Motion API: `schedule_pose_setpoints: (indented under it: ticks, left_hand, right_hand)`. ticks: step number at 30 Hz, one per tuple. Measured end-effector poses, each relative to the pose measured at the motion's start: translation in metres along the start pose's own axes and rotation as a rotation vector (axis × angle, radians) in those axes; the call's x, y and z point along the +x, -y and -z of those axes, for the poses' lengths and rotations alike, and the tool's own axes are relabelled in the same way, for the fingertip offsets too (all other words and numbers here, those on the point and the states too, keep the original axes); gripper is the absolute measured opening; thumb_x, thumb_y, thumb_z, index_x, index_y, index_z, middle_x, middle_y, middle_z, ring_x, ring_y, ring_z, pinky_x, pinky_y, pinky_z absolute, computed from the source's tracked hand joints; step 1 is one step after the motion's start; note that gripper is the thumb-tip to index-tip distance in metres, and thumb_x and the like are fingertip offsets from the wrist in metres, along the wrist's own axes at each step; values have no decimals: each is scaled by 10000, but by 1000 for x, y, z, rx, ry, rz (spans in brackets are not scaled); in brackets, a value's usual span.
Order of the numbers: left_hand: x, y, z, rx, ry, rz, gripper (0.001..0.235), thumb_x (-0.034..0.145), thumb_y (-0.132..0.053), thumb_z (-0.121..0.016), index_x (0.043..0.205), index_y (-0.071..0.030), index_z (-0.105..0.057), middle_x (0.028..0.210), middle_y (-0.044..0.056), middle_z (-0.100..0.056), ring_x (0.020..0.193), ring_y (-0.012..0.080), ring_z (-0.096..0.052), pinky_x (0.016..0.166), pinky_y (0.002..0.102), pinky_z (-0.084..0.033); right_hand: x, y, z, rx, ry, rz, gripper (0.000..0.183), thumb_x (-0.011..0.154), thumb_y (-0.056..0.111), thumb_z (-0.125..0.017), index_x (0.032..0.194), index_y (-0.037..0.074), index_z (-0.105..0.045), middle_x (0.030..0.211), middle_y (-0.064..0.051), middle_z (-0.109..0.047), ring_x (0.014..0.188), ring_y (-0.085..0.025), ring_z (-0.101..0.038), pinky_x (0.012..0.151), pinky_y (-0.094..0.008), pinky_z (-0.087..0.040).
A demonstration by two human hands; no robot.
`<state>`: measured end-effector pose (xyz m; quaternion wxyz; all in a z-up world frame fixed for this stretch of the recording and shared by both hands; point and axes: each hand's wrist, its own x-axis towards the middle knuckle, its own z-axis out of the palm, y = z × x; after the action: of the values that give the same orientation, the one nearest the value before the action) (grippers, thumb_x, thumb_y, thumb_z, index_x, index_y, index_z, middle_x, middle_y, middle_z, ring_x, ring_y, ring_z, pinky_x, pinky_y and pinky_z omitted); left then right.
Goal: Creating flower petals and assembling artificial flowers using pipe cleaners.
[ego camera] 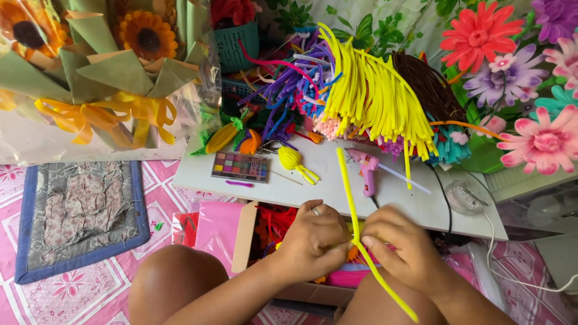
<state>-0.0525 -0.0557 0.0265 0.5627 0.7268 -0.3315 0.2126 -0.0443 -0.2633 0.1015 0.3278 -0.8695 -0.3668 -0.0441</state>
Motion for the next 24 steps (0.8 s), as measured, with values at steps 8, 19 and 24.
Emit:
schedule_pose_setpoints:
  ticks: [8,19,24]
  left_hand:
    - [-4,6,4,-472,85,92,39,859,-6,-677,838,-29,-655,821,38,-671,776,205,-604,871,336,-489]
    - [-2,6,2,-581,97,162,57,883,15,-670,855,-33,-659,864,29,-671,853,180,-590,894,321,-488]
    - [3,-12,10,226,-24,-91,78,780,-69,-706,800,-113,-645,853,19,-660,975,230,-626,1082,586,-331]
  right_hand:
    - [16,14,20,-484,-26,525,272,779,166,-764,1051,155,-750,1345,-55,-599,1254,-256,-523,1057,-478,-407]
    - [20,11,13,-433,70,518,190,834,183,-678,1012,119,-694,1292,-44,-620,1230,-244,-542,1093,-519,-363]
    - [22,-5,-5,-2,178,35,59,826,65,-629,768,55,-639,1141,-80,-645,1029,-249,-562,906,-354,-456]
